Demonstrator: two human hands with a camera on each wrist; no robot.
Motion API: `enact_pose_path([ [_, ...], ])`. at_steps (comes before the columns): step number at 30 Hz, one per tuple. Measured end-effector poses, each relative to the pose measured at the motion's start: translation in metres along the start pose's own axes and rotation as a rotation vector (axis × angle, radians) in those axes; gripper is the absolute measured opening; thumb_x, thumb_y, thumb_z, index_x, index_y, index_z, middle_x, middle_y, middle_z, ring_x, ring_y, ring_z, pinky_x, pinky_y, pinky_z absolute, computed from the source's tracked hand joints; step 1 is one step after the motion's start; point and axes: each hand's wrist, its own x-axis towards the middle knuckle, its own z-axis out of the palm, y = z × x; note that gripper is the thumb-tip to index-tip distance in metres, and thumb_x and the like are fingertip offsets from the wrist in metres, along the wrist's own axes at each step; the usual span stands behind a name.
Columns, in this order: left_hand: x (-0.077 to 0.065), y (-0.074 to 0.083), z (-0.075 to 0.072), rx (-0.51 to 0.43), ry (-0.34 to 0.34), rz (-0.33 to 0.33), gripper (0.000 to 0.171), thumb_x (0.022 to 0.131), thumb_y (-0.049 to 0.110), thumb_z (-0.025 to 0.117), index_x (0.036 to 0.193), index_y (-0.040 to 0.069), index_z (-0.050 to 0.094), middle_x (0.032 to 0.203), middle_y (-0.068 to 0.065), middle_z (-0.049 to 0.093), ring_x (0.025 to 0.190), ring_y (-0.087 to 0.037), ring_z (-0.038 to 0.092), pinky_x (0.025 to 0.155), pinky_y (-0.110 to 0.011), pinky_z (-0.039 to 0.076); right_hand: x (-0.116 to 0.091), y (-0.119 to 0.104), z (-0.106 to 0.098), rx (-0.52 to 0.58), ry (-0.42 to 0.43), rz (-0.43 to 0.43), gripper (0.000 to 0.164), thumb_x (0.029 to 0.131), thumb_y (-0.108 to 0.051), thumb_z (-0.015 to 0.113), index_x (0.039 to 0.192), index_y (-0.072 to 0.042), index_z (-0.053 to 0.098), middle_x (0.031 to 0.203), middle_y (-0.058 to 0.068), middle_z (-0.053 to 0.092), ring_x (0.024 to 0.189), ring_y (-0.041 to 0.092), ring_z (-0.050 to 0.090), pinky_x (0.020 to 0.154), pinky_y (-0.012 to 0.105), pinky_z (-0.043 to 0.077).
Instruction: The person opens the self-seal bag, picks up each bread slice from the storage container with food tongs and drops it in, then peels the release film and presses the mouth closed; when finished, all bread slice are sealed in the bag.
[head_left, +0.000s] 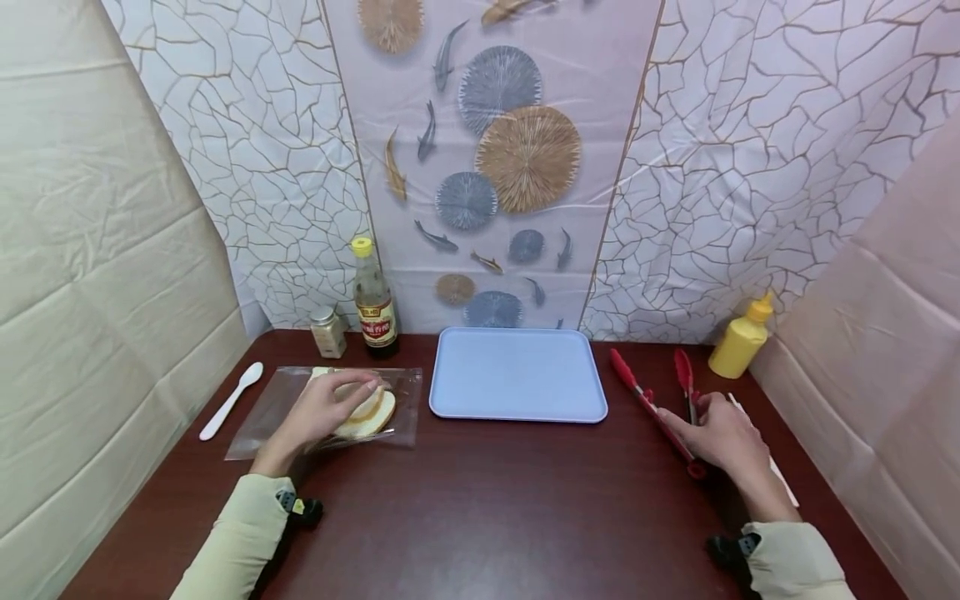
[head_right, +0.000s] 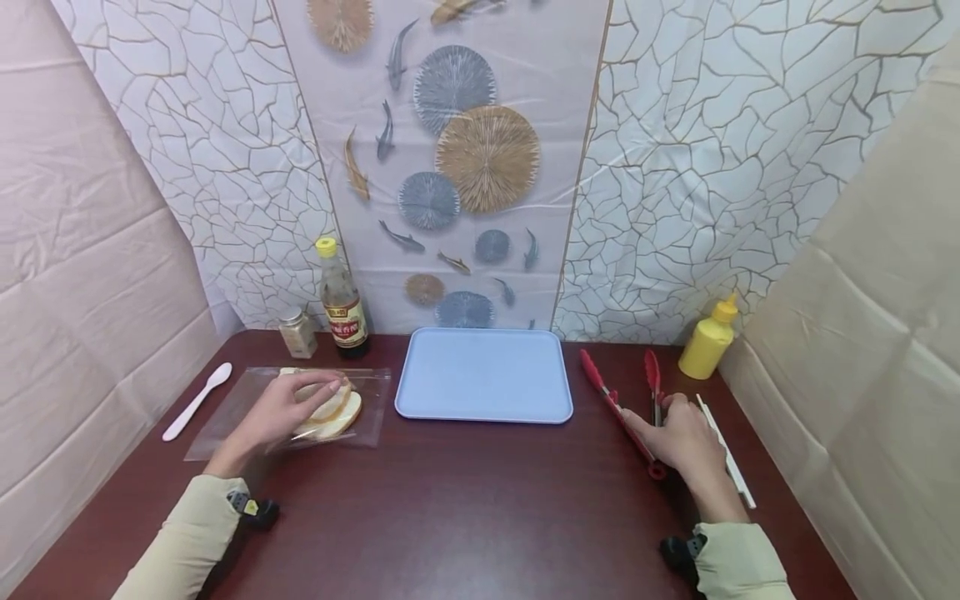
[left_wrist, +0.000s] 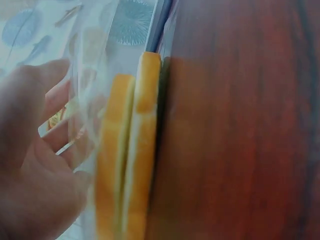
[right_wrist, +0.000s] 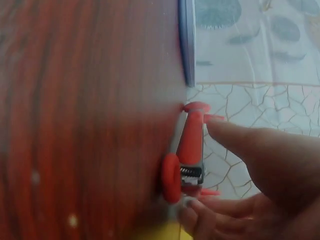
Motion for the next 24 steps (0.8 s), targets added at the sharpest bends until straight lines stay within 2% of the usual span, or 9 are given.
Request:
enact_pose_path([
  [2,0.004,0.002,-0.001,0.027,0.021,0.020,0.026,0.108,0.034,0.070,0.121,0.016,0.082,0.127,-0.001,0.080,0.129,-0.024,0.071,0.119,-0.057,0.046,0.000,-0.006,0.001,0.015,0.076,-0.013,0.084,0.097,-0.068,0.069,0.135,0.005,0.059,0.112,0.025,0.063,0.104,0.044,0.061,0.074,0.058,0.052],
  [5,0.015,0.004,0.000,0.066,0.049,0.036,0.024,0.108,0.031,0.069,0.123,0.016,0.082,0.128,-0.002,0.080,0.127,-0.025,0.072,0.114,-0.053,0.051,0.001,-0.024,0.004,0.044,0.185,-0.076,0.072,0.100,-0.056,0.071,0.138,0.004,0.059,0.124,0.029,0.061,0.114,0.048,0.059,0.083,0.065,0.051],
  [8,0.029,0.004,0.007,0.091,0.054,0.038,0.022,0.108,0.025,0.070,0.123,0.014,0.081,0.123,-0.005,0.082,0.116,-0.027,0.077,0.102,-0.050,0.060,0.004,-0.051,0.012,0.112,0.239,-0.200,0.057,0.102,-0.037,0.075,0.136,0.006,0.062,0.127,0.031,0.064,0.116,0.050,0.061,0.093,0.067,0.051],
  [11,0.044,0.006,0.019,0.107,0.024,0.026,0.021,0.106,0.019,0.072,0.123,0.010,0.080,0.120,-0.009,0.082,0.111,-0.030,0.078,0.098,-0.051,0.062,0.008,-0.086,0.029,0.222,0.239,-0.358,0.042,0.099,-0.021,0.079,0.129,0.006,0.068,0.119,0.029,0.072,0.109,0.046,0.069,0.093,0.062,0.056],
  [13,0.052,0.007,0.028,0.111,-0.010,-0.008,0.022,0.106,0.018,0.072,0.124,0.008,0.080,0.121,-0.009,0.081,0.114,-0.031,0.077,0.100,-0.052,0.060,0.011,-0.112,0.044,0.302,0.192,-0.462,0.037,0.098,-0.015,0.081,0.126,0.005,0.070,0.116,0.027,0.075,0.103,0.042,0.073,0.089,0.057,0.060],
  [17,0.057,0.006,0.041,0.140,-0.071,-0.089,0.026,0.105,0.020,0.072,0.128,0.008,0.077,0.126,-0.011,0.079,0.121,-0.034,0.073,0.104,-0.055,0.057,0.009,-0.173,0.077,0.459,0.002,-0.612,0.034,0.098,-0.010,0.080,0.127,0.005,0.071,0.120,0.027,0.075,0.106,0.040,0.075,0.087,0.052,0.065],
  [20,0.057,0.005,0.045,0.170,-0.083,-0.126,0.027,0.105,0.020,0.072,0.129,0.008,0.077,0.127,-0.012,0.079,0.123,-0.034,0.072,0.105,-0.055,0.057,0.007,-0.216,0.100,0.554,-0.131,-0.649,0.034,0.099,-0.009,0.079,0.127,0.006,0.071,0.122,0.027,0.076,0.109,0.039,0.075,0.091,0.051,0.064],
  [24,0.058,0.006,0.047,0.156,-0.062,-0.131,0.024,0.103,0.017,0.074,0.124,0.008,0.078,0.116,-0.011,0.082,0.115,-0.032,0.076,0.103,-0.053,0.058,0.003,-0.262,0.127,0.651,-0.240,-0.638,0.034,0.100,-0.008,0.076,0.129,0.009,0.071,0.124,0.026,0.077,0.110,0.038,0.076,0.097,0.048,0.064],
])
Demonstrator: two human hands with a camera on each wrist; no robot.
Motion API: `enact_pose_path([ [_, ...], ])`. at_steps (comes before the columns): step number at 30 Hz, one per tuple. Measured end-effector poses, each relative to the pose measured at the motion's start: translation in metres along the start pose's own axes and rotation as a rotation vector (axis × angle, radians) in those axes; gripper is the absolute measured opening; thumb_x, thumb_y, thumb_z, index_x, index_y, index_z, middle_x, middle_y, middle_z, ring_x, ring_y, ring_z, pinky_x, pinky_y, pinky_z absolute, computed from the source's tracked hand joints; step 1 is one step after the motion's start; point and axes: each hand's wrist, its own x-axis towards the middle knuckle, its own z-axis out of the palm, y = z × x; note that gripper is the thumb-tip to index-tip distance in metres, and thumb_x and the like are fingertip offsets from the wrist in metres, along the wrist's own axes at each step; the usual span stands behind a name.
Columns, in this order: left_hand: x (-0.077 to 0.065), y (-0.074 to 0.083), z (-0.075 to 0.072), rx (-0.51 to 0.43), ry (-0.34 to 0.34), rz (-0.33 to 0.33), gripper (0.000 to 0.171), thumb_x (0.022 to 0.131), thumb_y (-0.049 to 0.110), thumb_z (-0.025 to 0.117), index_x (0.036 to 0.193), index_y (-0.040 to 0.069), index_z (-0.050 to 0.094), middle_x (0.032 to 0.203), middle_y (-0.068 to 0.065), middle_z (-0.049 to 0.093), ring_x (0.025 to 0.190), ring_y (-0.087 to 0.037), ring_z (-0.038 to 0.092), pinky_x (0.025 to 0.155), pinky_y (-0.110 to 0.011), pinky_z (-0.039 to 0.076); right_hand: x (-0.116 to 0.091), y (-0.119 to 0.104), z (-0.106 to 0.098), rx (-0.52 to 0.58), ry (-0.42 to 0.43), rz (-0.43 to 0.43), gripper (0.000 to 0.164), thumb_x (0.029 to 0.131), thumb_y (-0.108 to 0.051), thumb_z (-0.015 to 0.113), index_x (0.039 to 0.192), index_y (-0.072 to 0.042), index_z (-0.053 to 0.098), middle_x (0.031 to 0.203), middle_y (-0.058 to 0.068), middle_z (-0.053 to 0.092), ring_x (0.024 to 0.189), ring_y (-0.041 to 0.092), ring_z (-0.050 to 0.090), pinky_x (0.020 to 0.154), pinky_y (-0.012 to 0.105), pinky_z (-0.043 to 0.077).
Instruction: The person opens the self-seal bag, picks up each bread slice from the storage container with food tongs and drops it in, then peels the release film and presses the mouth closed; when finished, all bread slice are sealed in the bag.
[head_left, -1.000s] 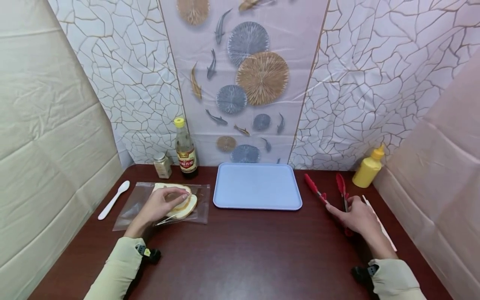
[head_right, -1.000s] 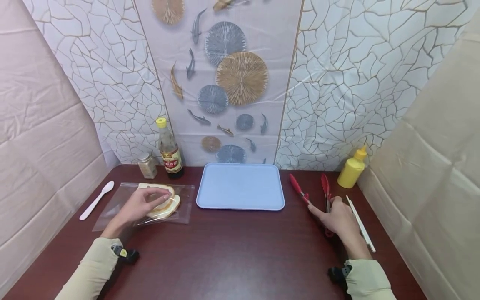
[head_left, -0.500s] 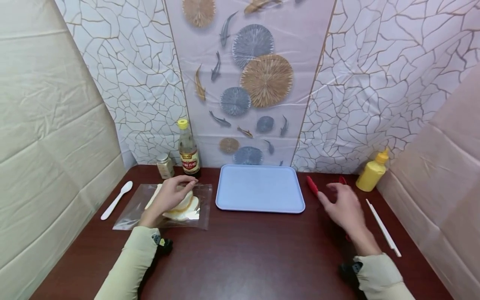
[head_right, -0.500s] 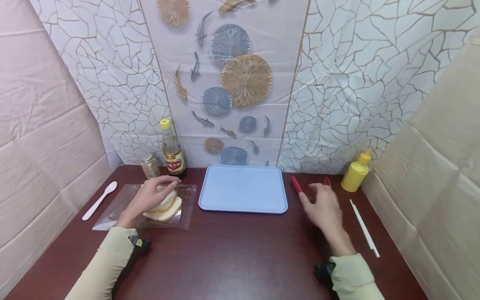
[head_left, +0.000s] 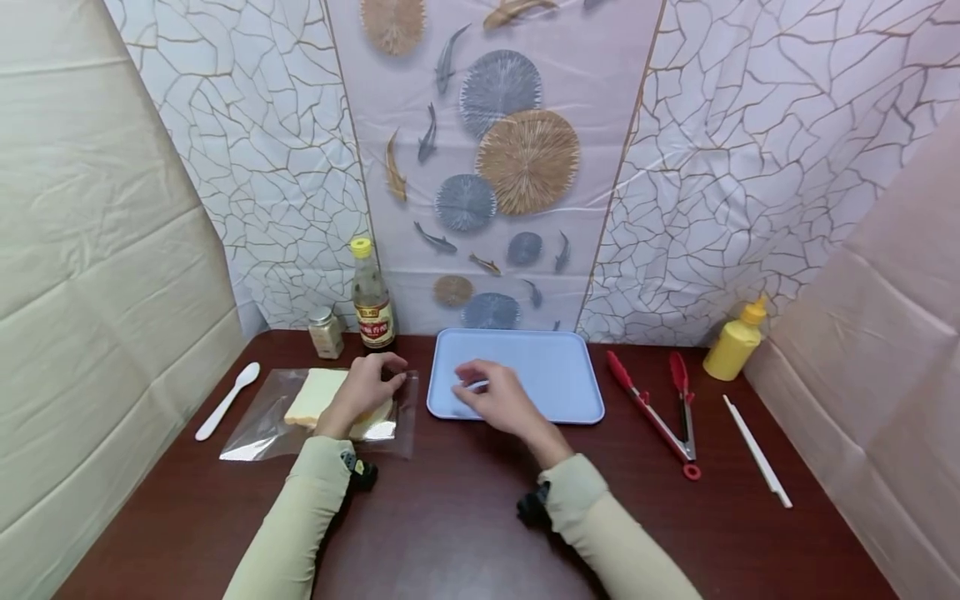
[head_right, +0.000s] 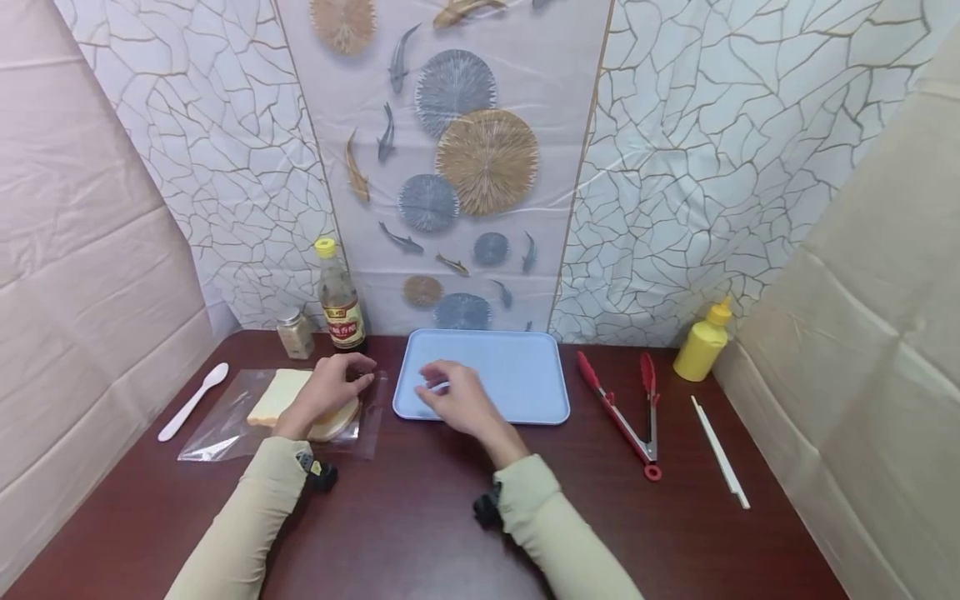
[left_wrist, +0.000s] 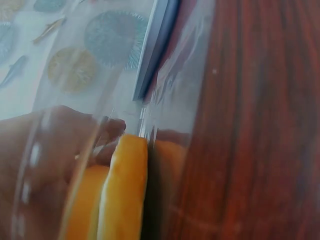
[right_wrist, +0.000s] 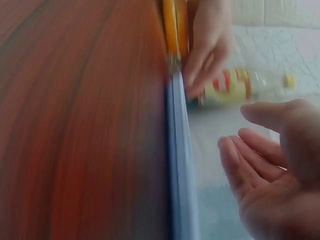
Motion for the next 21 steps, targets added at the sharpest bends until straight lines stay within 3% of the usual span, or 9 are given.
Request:
enact_pose_path([
  [5,-0.002,-0.005,-0.002,-0.029,0.035,0.011,0.010,0.100,0.018,0.078,0.107,0.014,0.084,0.100,-0.002,0.084,0.099,-0.022,0.077,0.093,-0.045,0.058,0.018,-0.011,0.050,0.067,-0.076,0.036,0.035,0.101,-0.008,0.074,0.132,0.008,0.071,0.122,0.025,0.078,0.111,0.036,0.078,0.097,0.038,0.064],
  [9,-0.004,-0.010,-0.005,-0.065,0.037,0.011,0.007,0.101,0.022,0.079,0.101,0.018,0.085,0.098,0.001,0.084,0.097,-0.019,0.076,0.090,-0.040,0.057,0.026,-0.013,0.076,0.066,-0.047,0.079,0.034,0.102,-0.009,0.073,0.132,0.006,0.072,0.123,0.023,0.079,0.110,0.033,0.079,0.092,0.030,0.064],
  [12,-0.004,-0.013,-0.006,-0.107,-0.006,0.009,0.008,0.101,0.022,0.078,0.103,0.016,0.083,0.098,-0.001,0.084,0.097,-0.017,0.076,0.091,-0.037,0.055,0.031,-0.013,0.086,0.074,0.002,0.110,0.036,0.102,-0.008,0.073,0.135,0.005,0.071,0.126,0.023,0.077,0.110,0.032,0.079,0.091,0.030,0.064],
  [17,-0.004,-0.016,-0.008,-0.181,-0.091,0.024,0.009,0.103,0.018,0.075,0.106,0.012,0.081,0.102,-0.005,0.083,0.098,-0.016,0.074,0.091,-0.033,0.052,0.037,-0.012,0.090,0.054,0.017,0.119,0.039,0.101,-0.008,0.074,0.138,0.004,0.069,0.123,0.020,0.079,0.108,0.029,0.080,0.090,0.031,0.065],
  [21,-0.006,-0.015,-0.007,-0.252,-0.114,0.021,0.011,0.105,0.018,0.074,0.109,0.009,0.078,0.104,-0.009,0.082,0.095,-0.015,0.072,0.085,-0.028,0.052,0.040,-0.011,0.090,0.024,0.027,0.112,0.037,0.101,-0.010,0.075,0.134,0.005,0.072,0.118,0.017,0.081,0.103,0.026,0.081,0.087,0.030,0.065],
])
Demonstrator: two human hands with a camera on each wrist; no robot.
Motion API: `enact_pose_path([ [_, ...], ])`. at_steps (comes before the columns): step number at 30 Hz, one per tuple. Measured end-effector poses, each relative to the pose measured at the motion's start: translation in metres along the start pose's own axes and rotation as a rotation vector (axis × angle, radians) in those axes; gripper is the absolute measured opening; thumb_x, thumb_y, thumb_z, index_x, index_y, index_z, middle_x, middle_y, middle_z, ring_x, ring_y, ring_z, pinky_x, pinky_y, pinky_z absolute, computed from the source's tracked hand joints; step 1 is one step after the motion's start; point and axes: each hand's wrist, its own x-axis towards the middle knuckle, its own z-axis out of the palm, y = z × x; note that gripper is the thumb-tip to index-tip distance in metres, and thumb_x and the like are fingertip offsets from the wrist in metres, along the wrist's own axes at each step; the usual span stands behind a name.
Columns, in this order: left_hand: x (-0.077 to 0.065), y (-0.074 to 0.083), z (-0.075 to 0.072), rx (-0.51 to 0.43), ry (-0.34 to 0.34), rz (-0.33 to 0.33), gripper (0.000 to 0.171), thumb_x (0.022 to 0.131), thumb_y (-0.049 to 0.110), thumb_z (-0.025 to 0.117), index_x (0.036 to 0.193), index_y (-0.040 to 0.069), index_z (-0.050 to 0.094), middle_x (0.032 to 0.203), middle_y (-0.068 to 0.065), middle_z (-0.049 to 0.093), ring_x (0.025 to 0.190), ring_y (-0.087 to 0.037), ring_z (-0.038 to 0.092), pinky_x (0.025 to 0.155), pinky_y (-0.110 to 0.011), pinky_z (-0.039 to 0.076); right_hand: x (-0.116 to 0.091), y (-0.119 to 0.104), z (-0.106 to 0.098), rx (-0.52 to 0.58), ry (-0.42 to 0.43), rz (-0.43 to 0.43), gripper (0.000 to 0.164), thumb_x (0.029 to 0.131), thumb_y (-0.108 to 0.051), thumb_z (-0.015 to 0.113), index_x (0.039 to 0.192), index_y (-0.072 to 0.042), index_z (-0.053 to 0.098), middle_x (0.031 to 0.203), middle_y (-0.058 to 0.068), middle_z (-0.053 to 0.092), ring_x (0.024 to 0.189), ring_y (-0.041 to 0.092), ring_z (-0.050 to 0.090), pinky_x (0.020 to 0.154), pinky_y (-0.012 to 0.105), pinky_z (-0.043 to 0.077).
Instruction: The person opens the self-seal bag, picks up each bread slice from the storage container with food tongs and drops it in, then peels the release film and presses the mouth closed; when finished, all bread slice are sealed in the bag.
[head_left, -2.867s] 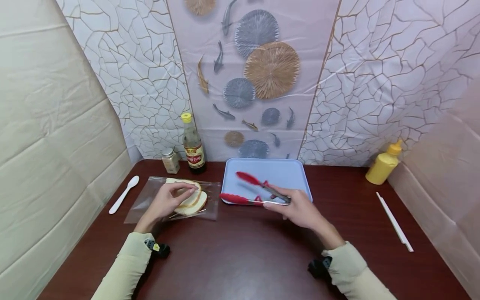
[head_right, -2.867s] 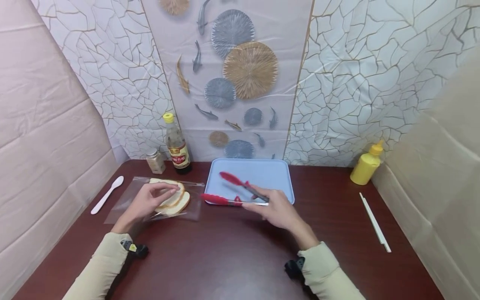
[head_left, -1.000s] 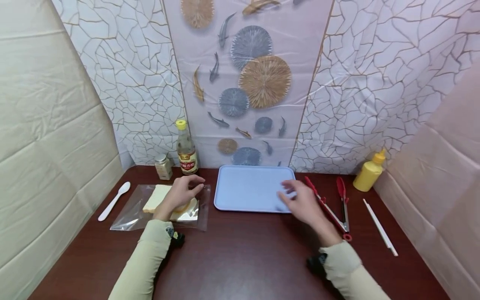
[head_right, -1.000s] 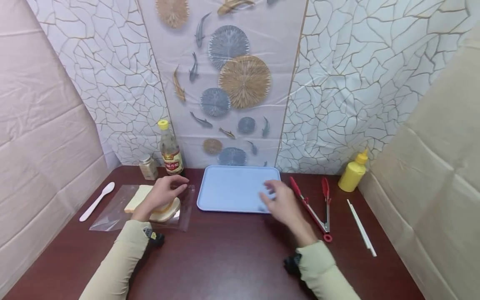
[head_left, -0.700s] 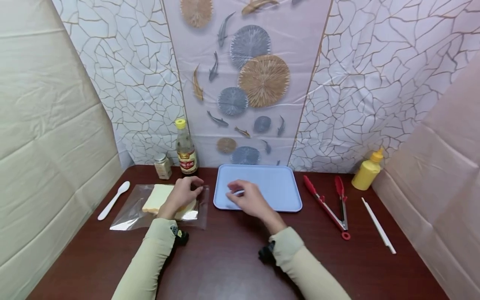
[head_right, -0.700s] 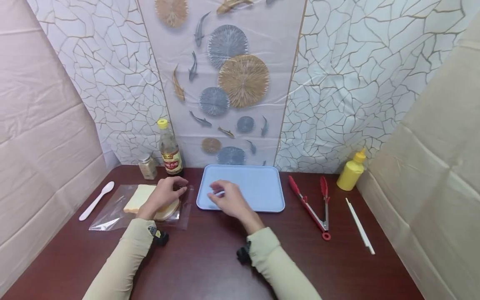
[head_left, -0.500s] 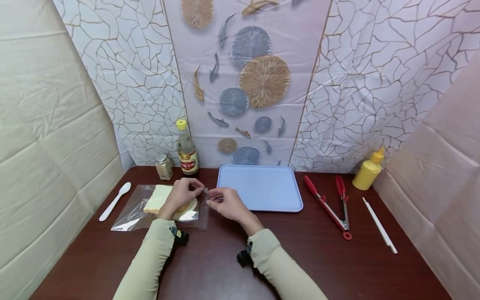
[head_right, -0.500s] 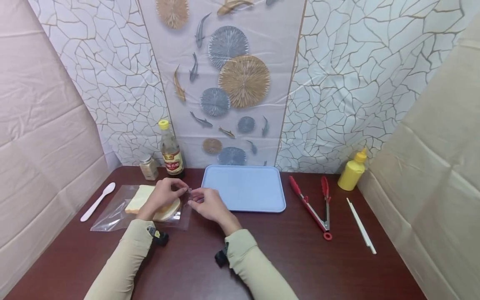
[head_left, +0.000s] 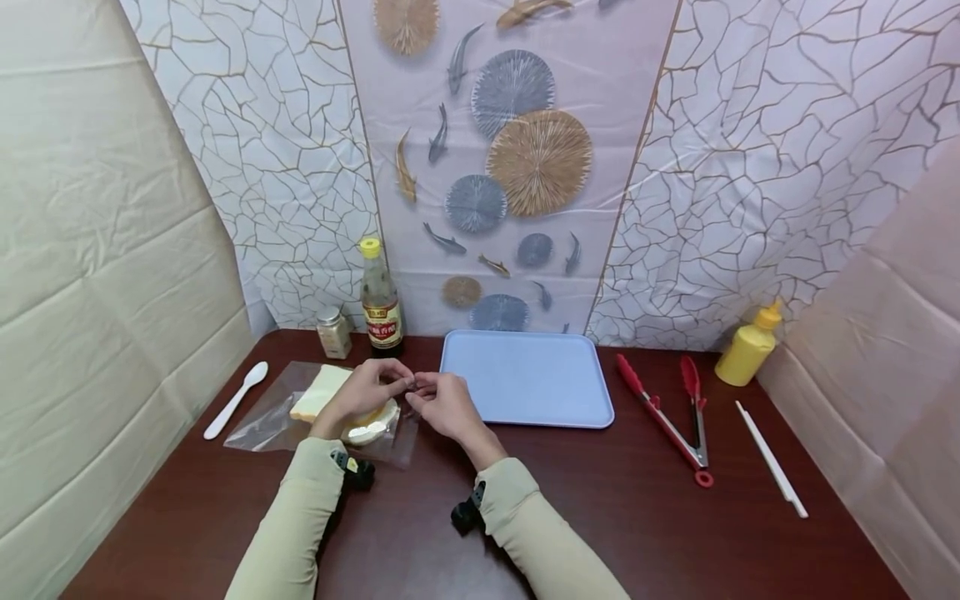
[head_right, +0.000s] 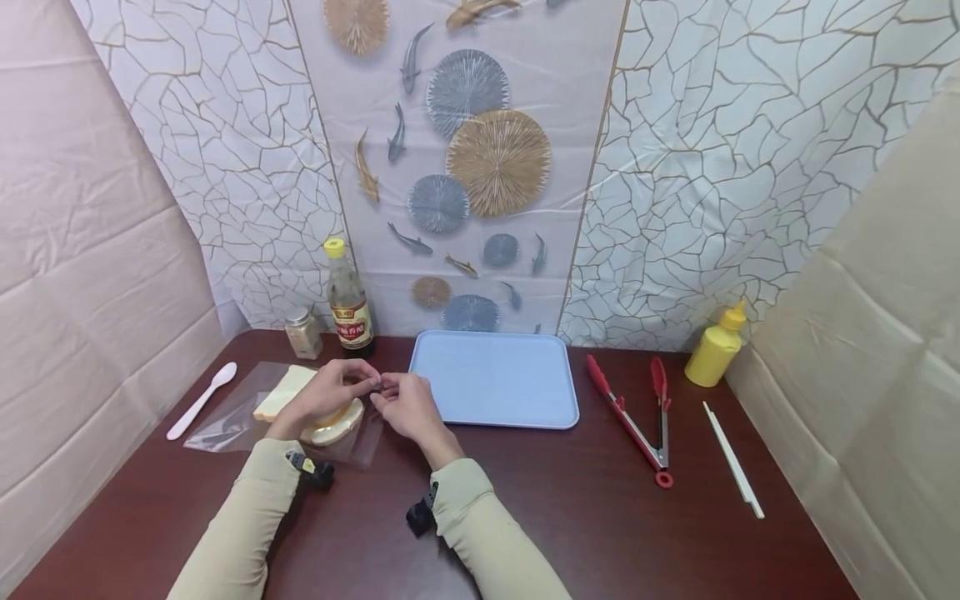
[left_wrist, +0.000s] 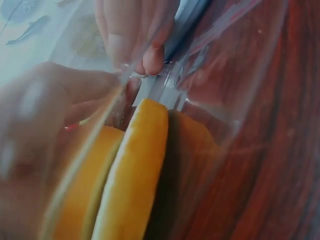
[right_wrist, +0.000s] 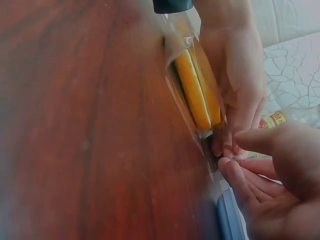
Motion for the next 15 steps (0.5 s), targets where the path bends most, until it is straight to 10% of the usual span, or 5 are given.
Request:
enact_pose_path([
  [15,0.000,-0.007,-0.006,-0.182,0.025,-0.016,0.025,0.100,0.007,0.077,0.118,-0.004,0.063,0.107,-0.019,0.082,0.096,-0.010,0.075,0.079,-0.019,0.052,0.013,0.004,0.004,-0.010,0.066,0.041,0.015,0.103,-0.016,0.076,0.107,-0.005,0.084,0.094,0.008,0.085,0.076,0.009,0.079,0.065,0.020,0.059],
])
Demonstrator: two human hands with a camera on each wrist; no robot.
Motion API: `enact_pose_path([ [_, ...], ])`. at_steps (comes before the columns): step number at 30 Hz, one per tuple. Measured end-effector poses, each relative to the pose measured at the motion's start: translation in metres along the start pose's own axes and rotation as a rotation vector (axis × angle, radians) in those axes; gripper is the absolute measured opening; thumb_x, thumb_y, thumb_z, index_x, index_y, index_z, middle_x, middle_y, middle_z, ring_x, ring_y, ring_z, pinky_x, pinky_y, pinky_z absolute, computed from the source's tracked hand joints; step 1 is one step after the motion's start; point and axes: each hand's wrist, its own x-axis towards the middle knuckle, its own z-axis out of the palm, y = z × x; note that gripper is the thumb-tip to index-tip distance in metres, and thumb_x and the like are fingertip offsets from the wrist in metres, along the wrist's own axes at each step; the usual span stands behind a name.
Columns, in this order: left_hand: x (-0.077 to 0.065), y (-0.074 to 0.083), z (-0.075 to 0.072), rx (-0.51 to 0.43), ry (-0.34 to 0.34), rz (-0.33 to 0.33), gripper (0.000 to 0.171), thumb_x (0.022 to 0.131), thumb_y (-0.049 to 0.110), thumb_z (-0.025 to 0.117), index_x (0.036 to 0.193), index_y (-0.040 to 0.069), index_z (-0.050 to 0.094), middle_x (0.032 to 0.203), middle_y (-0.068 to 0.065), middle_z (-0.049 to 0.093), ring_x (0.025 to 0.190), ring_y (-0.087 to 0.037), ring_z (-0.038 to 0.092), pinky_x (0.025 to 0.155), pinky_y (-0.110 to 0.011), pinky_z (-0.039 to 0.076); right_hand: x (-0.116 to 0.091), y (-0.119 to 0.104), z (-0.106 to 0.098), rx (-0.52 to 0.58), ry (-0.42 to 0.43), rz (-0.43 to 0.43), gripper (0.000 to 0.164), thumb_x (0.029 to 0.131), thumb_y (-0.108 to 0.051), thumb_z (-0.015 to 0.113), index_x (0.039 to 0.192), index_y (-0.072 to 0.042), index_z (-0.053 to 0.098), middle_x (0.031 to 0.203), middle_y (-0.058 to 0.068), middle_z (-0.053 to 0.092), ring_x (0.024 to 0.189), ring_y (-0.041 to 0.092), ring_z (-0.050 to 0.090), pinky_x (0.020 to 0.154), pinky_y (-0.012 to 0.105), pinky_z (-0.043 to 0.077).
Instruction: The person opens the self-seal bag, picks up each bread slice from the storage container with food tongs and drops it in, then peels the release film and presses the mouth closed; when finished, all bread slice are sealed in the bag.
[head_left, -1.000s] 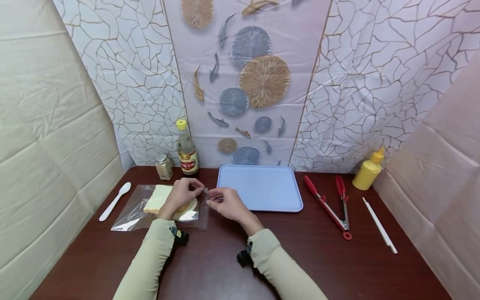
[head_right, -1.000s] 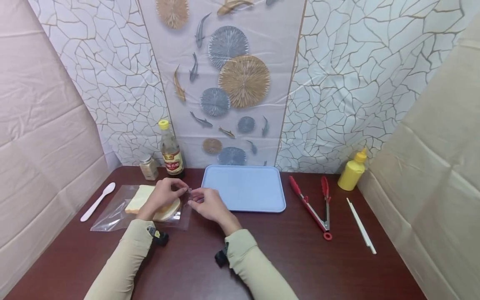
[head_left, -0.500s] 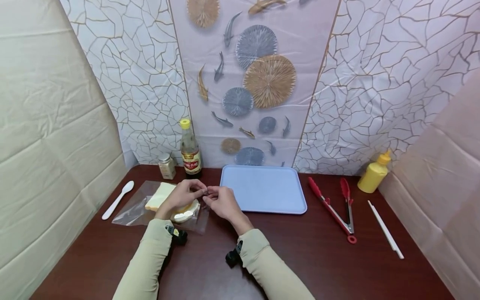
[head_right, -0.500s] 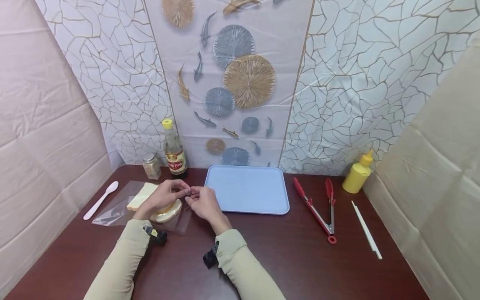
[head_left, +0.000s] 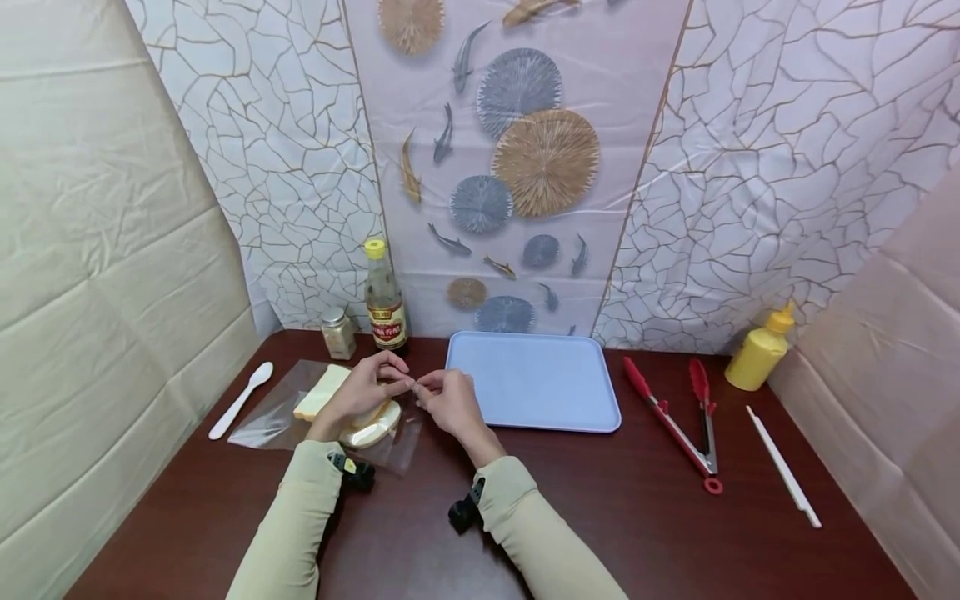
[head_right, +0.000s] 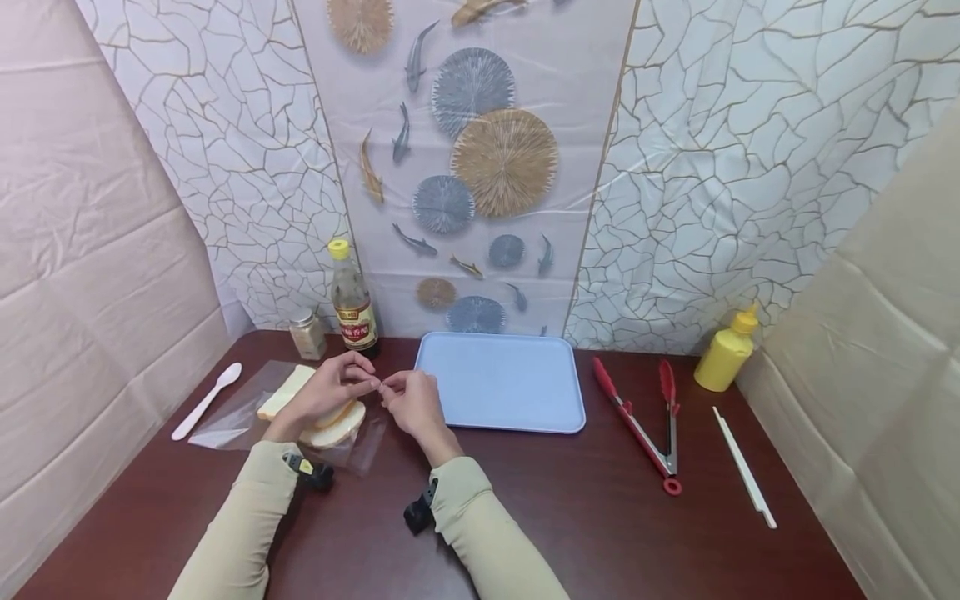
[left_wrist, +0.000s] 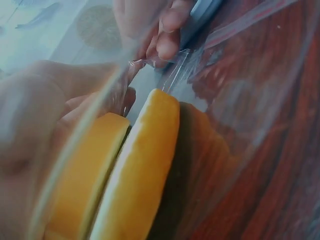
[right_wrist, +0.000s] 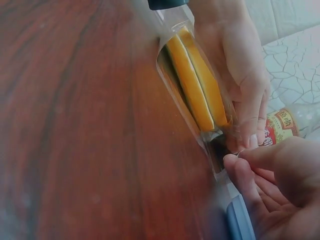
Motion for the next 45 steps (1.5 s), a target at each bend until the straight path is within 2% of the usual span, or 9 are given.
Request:
enact_pose_path([
  [5,0.003,0.001,-0.001,0.000,-0.002,0.025,0.027,0.100,0.008,0.077,0.120,-0.004,0.063,0.107,-0.021,0.082,0.099,-0.018,0.076,0.079,-0.019,0.051,0.002,-0.001,-0.003,-0.026,0.048,-0.009,0.010,0.099,-0.010,0.076,0.094,-0.005,0.083,0.083,0.007,0.083,0.067,0.004,0.076,0.061,0.019,0.057],
  [12,0.004,0.004,-0.001,-0.004,-0.025,0.020,0.031,0.101,0.009,0.077,0.125,-0.005,0.063,0.110,-0.022,0.081,0.104,-0.030,0.077,0.080,-0.019,0.051,0.003,-0.003,-0.006,-0.100,0.067,-0.031,0.006,0.093,-0.010,0.079,0.089,-0.007,0.082,0.080,0.004,0.082,0.066,0.002,0.073,0.065,0.019,0.057],
  [18,0.005,0.002,-0.002,-0.022,0.034,0.034,0.032,0.103,0.007,0.073,0.129,-0.007,0.062,0.109,-0.021,0.081,0.098,-0.019,0.075,0.079,-0.020,0.051,0.000,-0.002,-0.008,-0.082,0.068,-0.006,0.005,0.090,-0.009,0.078,0.086,-0.008,0.081,0.080,0.005,0.082,0.065,0.002,0.072,0.066,0.020,0.057],
  [22,0.005,0.000,-0.004,-0.051,0.082,0.020,0.038,0.103,0.009,0.073,0.136,-0.006,0.061,0.111,-0.021,0.081,0.099,-0.016,0.075,0.080,-0.019,0.051,-0.001,-0.001,-0.006,0.020,0.067,0.000,0.006,0.093,-0.005,0.075,0.091,-0.006,0.081,0.083,0.009,0.082,0.066,0.006,0.075,0.063,0.020,0.058],
  [26,0.005,-0.001,-0.002,-0.060,0.092,0.008,0.043,0.103,0.011,0.075,0.140,-0.005,0.061,0.112,-0.020,0.082,0.099,-0.014,0.075,0.081,-0.018,0.052,-0.001,0.000,-0.002,0.072,0.114,-0.042,0.010,0.094,-0.003,0.074,0.101,-0.004,0.081,0.089,0.011,0.082,0.075,0.014,0.079,0.068,0.023,0.062],
  [30,0.004,0.000,-0.002,-0.078,0.098,-0.006,0.043,0.102,0.009,0.076,0.140,-0.005,0.062,0.111,-0.019,0.082,0.097,-0.008,0.076,0.081,-0.018,0.054,-0.002,0.000,0.002,0.035,0.167,-0.081,0.020,0.095,-0.003,0.075,0.113,-0.003,0.082,0.097,0.011,0.083,0.086,0.021,0.080,0.077,0.024,0.063],
  [36,0.003,0.000,-0.001,-0.082,0.085,-0.031,0.044,0.101,0.010,0.077,0.141,-0.003,0.062,0.112,-0.017,0.083,0.097,-0.007,0.077,0.081,-0.020,0.055,-0.004,-0.004,0.003,0.055,0.255,-0.063,0.008,0.096,-0.007,0.079,0.102,-0.004,0.082,0.096,0.011,0.083,0.087,0.023,0.082,0.074,0.024,0.064],
  [39,0.002,-0.001,-0.002,-0.083,0.085,-0.042,0.044,0.101,0.011,0.077,0.141,-0.002,0.063,0.111,-0.016,0.083,0.097,-0.008,0.077,0.081,-0.020,0.054,-0.005,-0.004,0.003,0.031,0.229,-0.051,0.007,0.097,-0.009,0.080,0.101,-0.006,0.084,0.095,0.008,0.084,0.087,0.020,0.082,0.074,0.023,0.064],
  [45,0.001,-0.003,-0.002,-0.088,0.068,-0.037,0.045,0.100,0.011,0.078,0.141,-0.002,0.063,0.110,-0.015,0.083,0.100,-0.011,0.077,0.082,-0.020,0.053,-0.006,-0.003,0.006,0.000,0.181,-0.019,0.014,0.098,-0.012,0.079,0.110,-0.007,0.085,0.104,0.009,0.085,0.095,0.017,0.082,0.081,0.026,0.065],
])
